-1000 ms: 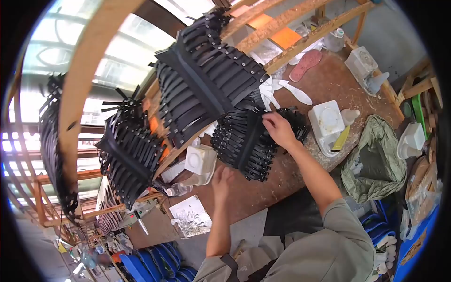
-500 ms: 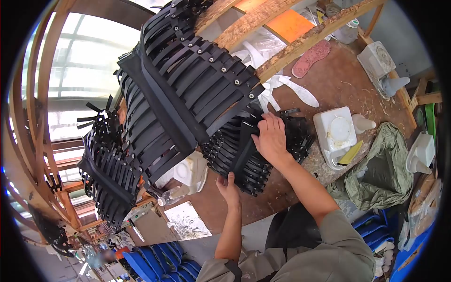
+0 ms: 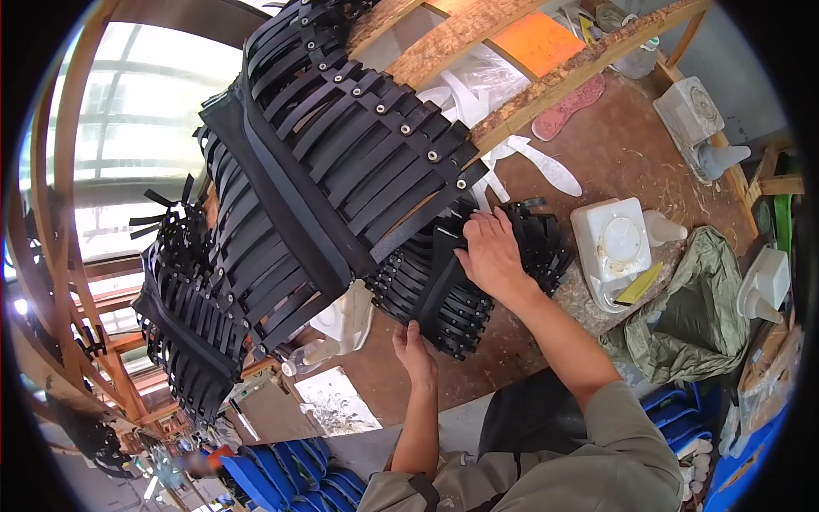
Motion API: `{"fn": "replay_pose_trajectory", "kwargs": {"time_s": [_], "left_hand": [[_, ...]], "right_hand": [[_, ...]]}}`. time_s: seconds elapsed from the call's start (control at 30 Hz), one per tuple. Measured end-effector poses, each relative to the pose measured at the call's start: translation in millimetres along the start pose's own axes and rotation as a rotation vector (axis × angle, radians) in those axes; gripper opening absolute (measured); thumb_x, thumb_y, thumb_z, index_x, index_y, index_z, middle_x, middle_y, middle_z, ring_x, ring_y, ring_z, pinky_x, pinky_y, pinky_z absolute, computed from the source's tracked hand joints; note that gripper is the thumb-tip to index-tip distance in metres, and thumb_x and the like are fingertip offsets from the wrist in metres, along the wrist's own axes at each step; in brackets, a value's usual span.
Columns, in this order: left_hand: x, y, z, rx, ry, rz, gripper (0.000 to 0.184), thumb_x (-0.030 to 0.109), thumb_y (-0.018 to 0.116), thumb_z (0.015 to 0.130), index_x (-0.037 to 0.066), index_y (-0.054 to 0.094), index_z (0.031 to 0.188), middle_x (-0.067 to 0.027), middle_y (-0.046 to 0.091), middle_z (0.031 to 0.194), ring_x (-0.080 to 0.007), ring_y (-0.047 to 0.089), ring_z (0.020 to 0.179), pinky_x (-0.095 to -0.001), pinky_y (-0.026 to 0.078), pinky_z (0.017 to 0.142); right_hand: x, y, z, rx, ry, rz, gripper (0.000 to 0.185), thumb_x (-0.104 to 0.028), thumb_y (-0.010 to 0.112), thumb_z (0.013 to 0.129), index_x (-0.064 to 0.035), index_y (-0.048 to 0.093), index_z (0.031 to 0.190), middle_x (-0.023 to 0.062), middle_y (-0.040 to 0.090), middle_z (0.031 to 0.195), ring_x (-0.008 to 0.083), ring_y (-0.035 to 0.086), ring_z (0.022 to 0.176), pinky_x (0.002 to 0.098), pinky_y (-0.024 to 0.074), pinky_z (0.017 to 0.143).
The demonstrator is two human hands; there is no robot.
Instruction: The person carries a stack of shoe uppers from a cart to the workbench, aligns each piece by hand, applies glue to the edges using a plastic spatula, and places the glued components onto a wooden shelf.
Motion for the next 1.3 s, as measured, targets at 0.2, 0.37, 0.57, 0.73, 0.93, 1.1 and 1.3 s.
{"fn": "replay_pose_trajectory", "kwargs": {"time_s": [0.2, 0.37, 0.57, 0.73, 0.93, 1.1, 1.3], "left_hand": [[-1, -4, 4, -0.021, -0.073, -0.022, 0.029, 0.011, 0.062, 0.090, -0.002, 0.048, 0.113, -0.0057, 0.056, 0.104, -0.0125, 0.055, 0.095, -0.0244, 0.043, 0.085], [1, -4, 1, 0.016, -0.105, -0.017, 0.019, 0.011, 0.062, 0.090, 0.002, 0.050, 0.101, -0.0039, 0.057, 0.095, -0.0109, 0.054, 0.089, -0.0247, 0.043, 0.081], [-3, -6, 5, -0.014, -0.088, -0.040, 0.017, 0.009, 0.064, 0.089, 0.006, 0.047, 0.092, -0.0031, 0.057, 0.090, -0.0109, 0.055, 0.085, -0.0241, 0.043, 0.080], [-2, -3, 6, -0.012, -0.057, -0.037, 0.016, 0.007, 0.061, 0.091, 0.004, 0.045, 0.092, -0.0082, 0.058, 0.098, -0.0134, 0.056, 0.090, -0.0247, 0.044, 0.082], [2, -1, 2, 0.030, -0.116, 0.035, 0.017, 0.008, 0.063, 0.090, 0.006, 0.046, 0.090, -0.0057, 0.060, 0.092, -0.0119, 0.056, 0.085, -0.0259, 0.044, 0.081], [-1, -2, 4, -0.047, -0.079, -0.020, 0.012, 0.009, 0.062, 0.090, 0.004, 0.052, 0.095, -0.0056, 0.062, 0.096, -0.0124, 0.057, 0.089, -0.0273, 0.044, 0.084], [2, 0, 6, -0.078, -0.045, 0.029, 0.014, 0.010, 0.062, 0.090, 0.002, 0.058, 0.101, -0.0070, 0.063, 0.102, -0.0146, 0.058, 0.095, -0.0288, 0.042, 0.090]], "right_hand": [[-30, -7, -15, 0.064, -0.097, 0.006, 0.031, -0.011, 0.071, 0.072, -0.0028, 0.054, 0.096, 0.0131, 0.057, 0.091, 0.0310, 0.058, 0.088, 0.0433, 0.0394, 0.091], [-34, -1, -34, 0.130, 0.020, 0.176, 0.031, -0.011, 0.068, 0.075, -0.0015, 0.055, 0.101, 0.0115, 0.057, 0.090, 0.0291, 0.059, 0.082, 0.0402, 0.0425, 0.086], [-18, -9, -5, 0.108, -0.002, -0.070, 0.035, -0.014, 0.068, 0.075, 0.0005, 0.055, 0.104, 0.0185, 0.059, 0.109, 0.0342, 0.056, 0.103, 0.0423, 0.0390, 0.092], [-8, 5, 3, -0.059, -0.002, 0.000, 0.031, -0.014, 0.069, 0.073, 0.0001, 0.057, 0.098, 0.0175, 0.054, 0.112, 0.0350, 0.054, 0.105, 0.0427, 0.0381, 0.094], [-58, -9, -26, -0.073, -0.072, 0.063, 0.032, -0.012, 0.059, 0.074, -0.0012, 0.057, 0.104, 0.0128, 0.053, 0.090, 0.0278, 0.057, 0.085, 0.0379, 0.0468, 0.078], [-74, -11, -39, 0.034, -0.104, 0.147, 0.038, -0.011, 0.057, 0.075, -0.0005, 0.055, 0.112, 0.0114, 0.052, 0.090, 0.0263, 0.056, 0.080, 0.0351, 0.0495, 0.065], [-17, -1, 3, -0.044, 0.090, 0.029, 0.036, -0.014, 0.067, 0.072, 0.0020, 0.061, 0.104, 0.0211, 0.054, 0.114, 0.0351, 0.049, 0.114, 0.0457, 0.0327, 0.102]]}}
Point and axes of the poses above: each hand's wrist, its own z-axis towards the middle knuckle, its own y-axis out of the palm, x = y × z, the point moved 3 cm from there along z, towards the middle knuckle
